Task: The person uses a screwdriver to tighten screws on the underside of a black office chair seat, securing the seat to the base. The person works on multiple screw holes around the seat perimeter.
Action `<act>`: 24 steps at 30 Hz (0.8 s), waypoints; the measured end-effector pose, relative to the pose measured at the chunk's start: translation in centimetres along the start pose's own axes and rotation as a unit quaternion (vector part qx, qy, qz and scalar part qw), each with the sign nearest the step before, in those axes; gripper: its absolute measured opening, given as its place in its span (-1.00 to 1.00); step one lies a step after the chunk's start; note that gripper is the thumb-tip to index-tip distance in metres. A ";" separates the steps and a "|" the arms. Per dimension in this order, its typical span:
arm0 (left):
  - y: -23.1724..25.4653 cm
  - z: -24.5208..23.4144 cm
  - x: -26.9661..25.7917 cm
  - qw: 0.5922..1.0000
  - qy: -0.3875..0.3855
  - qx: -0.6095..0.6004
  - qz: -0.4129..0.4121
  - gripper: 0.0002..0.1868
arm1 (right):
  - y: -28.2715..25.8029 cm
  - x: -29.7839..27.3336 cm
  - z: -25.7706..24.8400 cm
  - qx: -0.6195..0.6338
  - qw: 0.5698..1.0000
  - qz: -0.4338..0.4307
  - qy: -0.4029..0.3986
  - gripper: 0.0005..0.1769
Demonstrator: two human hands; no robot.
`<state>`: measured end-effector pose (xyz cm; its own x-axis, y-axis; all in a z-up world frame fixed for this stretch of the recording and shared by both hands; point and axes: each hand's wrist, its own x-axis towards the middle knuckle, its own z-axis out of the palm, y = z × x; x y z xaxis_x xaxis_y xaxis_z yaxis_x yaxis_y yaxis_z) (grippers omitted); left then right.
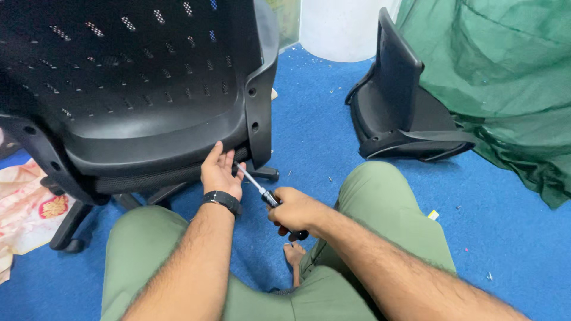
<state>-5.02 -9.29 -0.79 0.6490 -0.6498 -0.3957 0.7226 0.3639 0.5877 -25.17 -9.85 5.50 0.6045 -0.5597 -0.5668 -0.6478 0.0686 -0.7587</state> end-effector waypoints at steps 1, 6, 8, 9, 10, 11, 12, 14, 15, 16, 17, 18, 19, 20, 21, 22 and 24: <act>0.0 0.0 0.1 1.000 0.002 0.004 0.000 -0.56 | 0.4 -0.2 -0.2 -0.071 0.997 -0.002 0.015 -0.80; 0.3 0.0 1.3 1.000 -0.001 -0.003 0.017 -0.56 | 2.9 -0.1 -2.5 -0.146 0.989 -0.009 0.039 -0.78; 0.8 0.3 1.8 1.000 0.002 -0.006 0.023 -0.56 | 3.6 0.0 -4.1 -0.107 0.993 -0.004 0.050 -0.78; 1.0 0.1 2.2 0.999 0.001 -0.008 0.031 -0.57 | 4.1 0.1 -4.9 -0.083 0.995 0.000 0.056 -0.78; 1.2 0.0 2.6 0.999 0.001 -0.010 0.040 -0.58 | 4.7 0.2 -5.6 -0.060 0.996 0.003 0.062 -0.77; 1.2 -0.2 2.9 0.999 0.002 -0.012 0.048 -0.58 | 5.3 0.0 -6.4 -0.048 0.996 0.006 0.079 -0.77; 1.0 -0.4 3.1 0.996 0.028 -0.014 0.080 -0.59 | 5.8 0.0 -7.4 -0.037 0.995 0.009 0.096 -0.77; 0.3 -0.6 4.2 0.987 0.077 -0.013 0.143 -0.60 | 6.9 0.3 -9.1 -0.005 0.992 0.005 0.128 -0.77; -0.2 -0.8 4.5 0.983 0.136 -0.002 0.122 -0.67 | 7.4 0.4 -9.9 0.014 0.990 -0.002 0.142 -0.78; -0.9 -1.1 4.7 0.976 0.194 0.010 0.099 -0.73 | 7.9 0.5 -10.5 0.033 0.987 -0.009 0.156 -0.78; -1.7 -1.3 4.9 0.965 0.251 0.021 0.075 -0.77 | 8.4 0.6 -11.2 0.059 0.984 0.001 0.170 -0.79; -3.1 -1.6 4.7 0.961 0.268 0.060 0.028 -0.84 | 8.9 0.8 -11.9 0.085 0.979 0.010 0.185 -0.81; -4.5 -1.9 4.6 0.953 0.286 0.095 -0.021 -0.87 | 9.3 0.9 -12.8 0.105 0.974 0.021 0.199 -0.83; -5.5 -2.0 4.7 0.954 0.271 0.116 -0.055 -0.89 | 9.8 1.1 -13.7 0.120 0.971 0.027 0.207 -0.85; -6.6 -2.0 4.7 0.953 0.256 0.138 -0.088 -0.91 | 10.3 1.2 -14.5 0.137 0.967 0.034 0.213 -0.86; -7.6 -2.0 4.7 0.950 0.241 0.159 -0.121 -0.92 | 10.8 1.4 -15.3 0.153 0.962 0.041 0.220 -0.86; -8.6 -2.3 4.9 0.940 0.215 0.229 -0.131 -0.92 | 11.8 1.9 -16.5 0.215 0.948 0.036 0.233 -0.89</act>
<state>-7.57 -14.09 -9.40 0.5708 -0.3115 -0.7597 0.7563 -0.1607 0.6341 -39.29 -23.75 0.75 0.2307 -0.8375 -0.4953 -0.3702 0.3952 -0.8407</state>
